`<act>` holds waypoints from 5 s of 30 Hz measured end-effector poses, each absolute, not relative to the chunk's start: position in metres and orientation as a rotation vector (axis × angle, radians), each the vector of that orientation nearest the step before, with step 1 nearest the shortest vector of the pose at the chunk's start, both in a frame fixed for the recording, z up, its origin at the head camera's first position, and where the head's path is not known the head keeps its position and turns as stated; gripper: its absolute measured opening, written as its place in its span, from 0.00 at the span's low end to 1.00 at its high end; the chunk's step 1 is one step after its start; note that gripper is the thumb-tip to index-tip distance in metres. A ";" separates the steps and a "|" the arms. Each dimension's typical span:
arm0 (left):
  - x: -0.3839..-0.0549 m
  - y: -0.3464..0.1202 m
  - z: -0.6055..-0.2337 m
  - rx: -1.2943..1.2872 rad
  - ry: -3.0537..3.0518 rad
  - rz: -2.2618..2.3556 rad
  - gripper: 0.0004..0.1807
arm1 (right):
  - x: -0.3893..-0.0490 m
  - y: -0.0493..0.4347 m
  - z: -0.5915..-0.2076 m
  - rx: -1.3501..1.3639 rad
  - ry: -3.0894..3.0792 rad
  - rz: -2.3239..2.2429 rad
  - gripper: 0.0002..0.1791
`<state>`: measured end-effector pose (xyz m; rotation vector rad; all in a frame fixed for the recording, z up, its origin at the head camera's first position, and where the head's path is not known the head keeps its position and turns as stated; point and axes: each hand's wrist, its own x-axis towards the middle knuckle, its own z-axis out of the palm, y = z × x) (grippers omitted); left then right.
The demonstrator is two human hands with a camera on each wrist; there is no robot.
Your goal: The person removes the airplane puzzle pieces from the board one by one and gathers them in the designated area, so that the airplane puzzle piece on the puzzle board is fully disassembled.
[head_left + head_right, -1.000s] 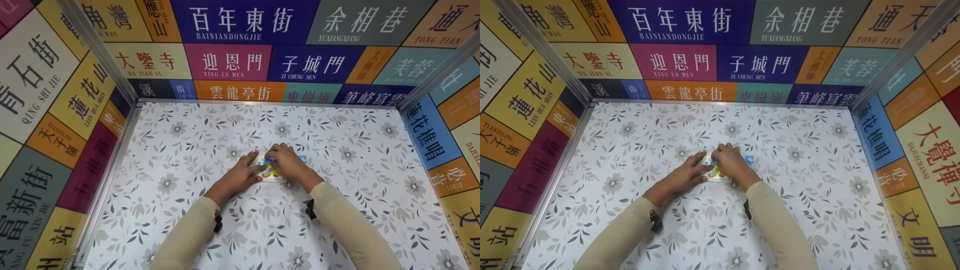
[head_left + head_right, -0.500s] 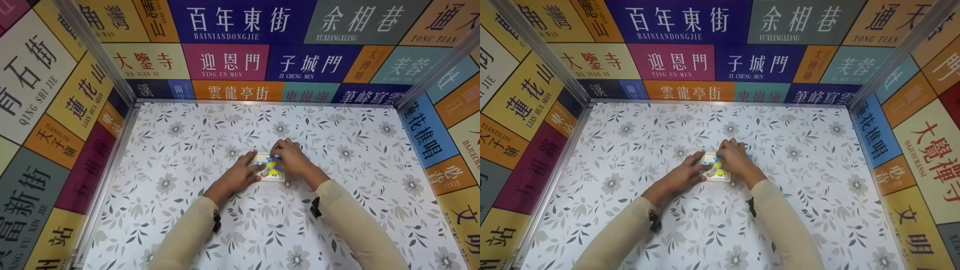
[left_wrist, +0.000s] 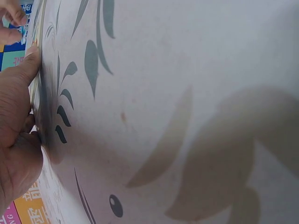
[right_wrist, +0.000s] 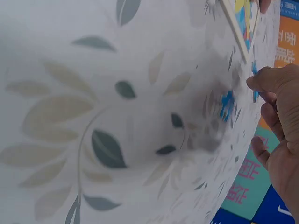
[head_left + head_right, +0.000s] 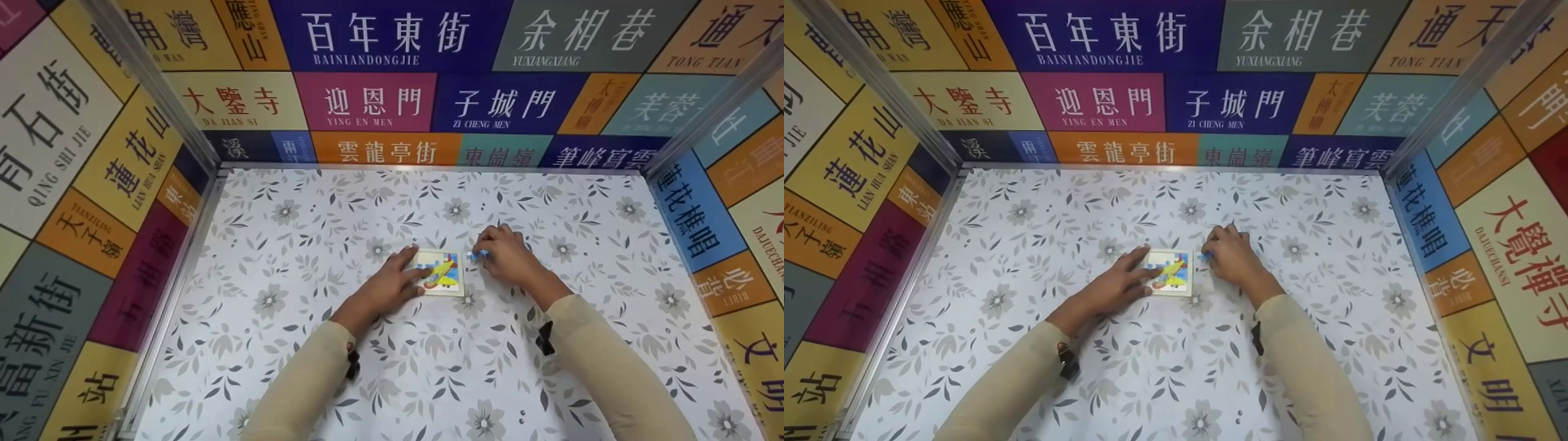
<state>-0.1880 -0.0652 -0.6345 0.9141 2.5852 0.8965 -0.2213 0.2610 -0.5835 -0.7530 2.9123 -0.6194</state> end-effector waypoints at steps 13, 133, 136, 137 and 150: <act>-0.188 -0.067 -0.637 0.954 2.585 0.988 0.27 | -0.219 0.303 -0.589 -0.621 2.928 -0.604 0.11; -0.188 -0.065 -0.630 0.961 2.635 0.883 0.27 | -0.224 0.214 -0.591 -0.906 2.825 -0.615 0.16; -0.189 -0.065 -0.631 0.973 2.637 0.887 0.27 | -0.224 0.214 -0.592 -0.878 2.819 -0.615 0.15; -0.189 -0.065 -0.631 0.971 2.637 0.884 0.27 | -0.224 0.213 -0.593 -0.863 2.813 -0.621 0.15; -0.187 -0.065 -0.628 0.965 2.608 0.939 0.27 | -0.223 0.211 -0.593 -0.842 2.793 -0.633 0.13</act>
